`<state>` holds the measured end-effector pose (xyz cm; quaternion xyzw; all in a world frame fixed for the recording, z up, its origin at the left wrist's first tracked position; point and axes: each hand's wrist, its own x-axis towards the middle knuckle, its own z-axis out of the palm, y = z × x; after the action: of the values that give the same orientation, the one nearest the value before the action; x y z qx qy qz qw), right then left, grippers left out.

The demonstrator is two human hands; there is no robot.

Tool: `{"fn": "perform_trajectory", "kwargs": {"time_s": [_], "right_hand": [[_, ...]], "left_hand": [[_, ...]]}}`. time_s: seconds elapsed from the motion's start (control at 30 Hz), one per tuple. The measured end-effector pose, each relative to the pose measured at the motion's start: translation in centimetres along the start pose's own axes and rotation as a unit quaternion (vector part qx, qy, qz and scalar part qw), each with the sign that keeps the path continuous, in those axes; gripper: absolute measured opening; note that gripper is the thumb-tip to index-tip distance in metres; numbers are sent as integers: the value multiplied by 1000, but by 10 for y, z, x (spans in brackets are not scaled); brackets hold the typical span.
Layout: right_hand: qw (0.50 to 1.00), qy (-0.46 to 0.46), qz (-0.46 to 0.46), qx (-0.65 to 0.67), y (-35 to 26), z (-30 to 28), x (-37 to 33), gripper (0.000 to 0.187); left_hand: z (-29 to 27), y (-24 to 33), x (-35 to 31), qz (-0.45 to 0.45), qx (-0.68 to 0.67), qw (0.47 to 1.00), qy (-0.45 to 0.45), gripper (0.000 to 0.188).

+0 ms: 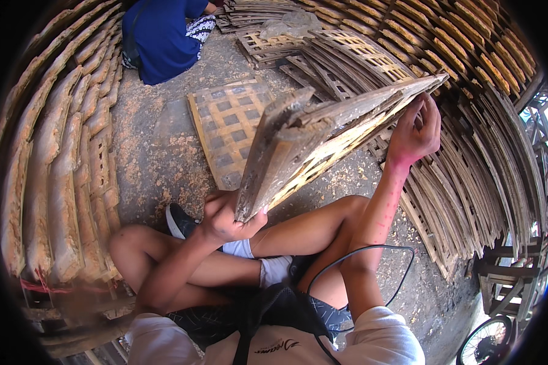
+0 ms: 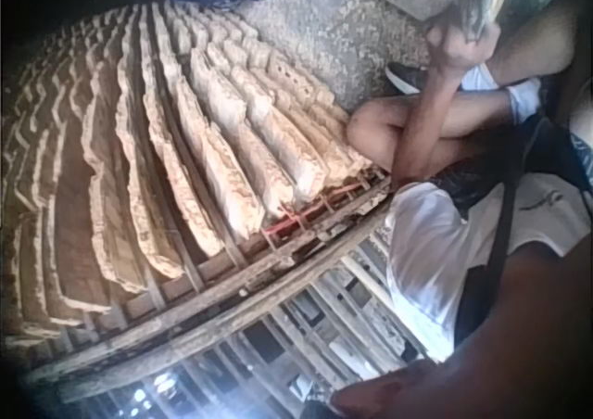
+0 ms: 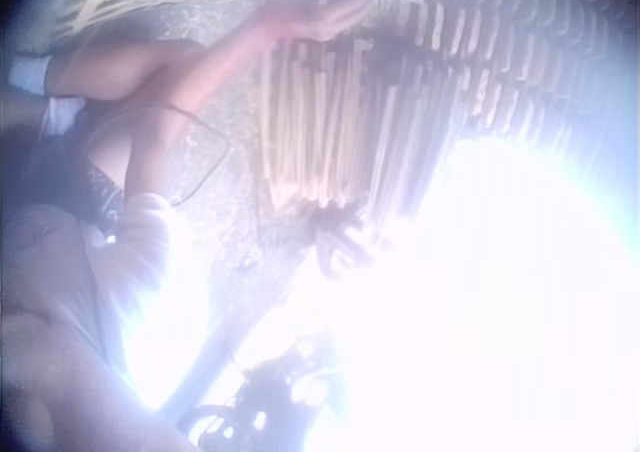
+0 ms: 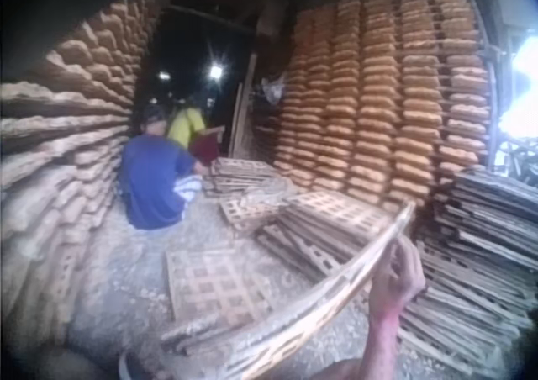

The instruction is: The person sits on the floor and assembles a wooden lattice frame by hand, aligning and fitting wooden slats into a grid pattern. They handle multiple lattice pieces, adjusting and securing them together without visible tools.

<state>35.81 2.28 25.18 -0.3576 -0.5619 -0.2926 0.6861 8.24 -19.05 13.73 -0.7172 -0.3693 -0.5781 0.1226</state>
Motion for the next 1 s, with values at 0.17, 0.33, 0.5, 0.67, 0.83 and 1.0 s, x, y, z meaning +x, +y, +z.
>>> {"fn": "perform_trajectory", "kwargs": {"time_s": [0.17,0.33,0.5,0.67,0.83,1.0], "right_hand": [[999,15,-18,-35,2,-1,6,18],[994,5,83,74,-6,6,8,17],[856,14,336,392,-11,-10,11,19],[822,72,416,383,29,-21,0,24],[863,80,340,363,22,-24,1,18],[922,-15,242,302,-1,-20,4,29]], "left_hand": [[0,1,0,-11,-10,1000,5,17],[-6,2,8,-12,-1,1000,4,16],[-4,-5,4,-31,-6,999,-2,16],[-8,-11,2,-48,-7,999,-10,19],[-13,-5,12,-50,6,999,-17,19],[-7,-10,2,-44,-1,999,-13,21]]}}
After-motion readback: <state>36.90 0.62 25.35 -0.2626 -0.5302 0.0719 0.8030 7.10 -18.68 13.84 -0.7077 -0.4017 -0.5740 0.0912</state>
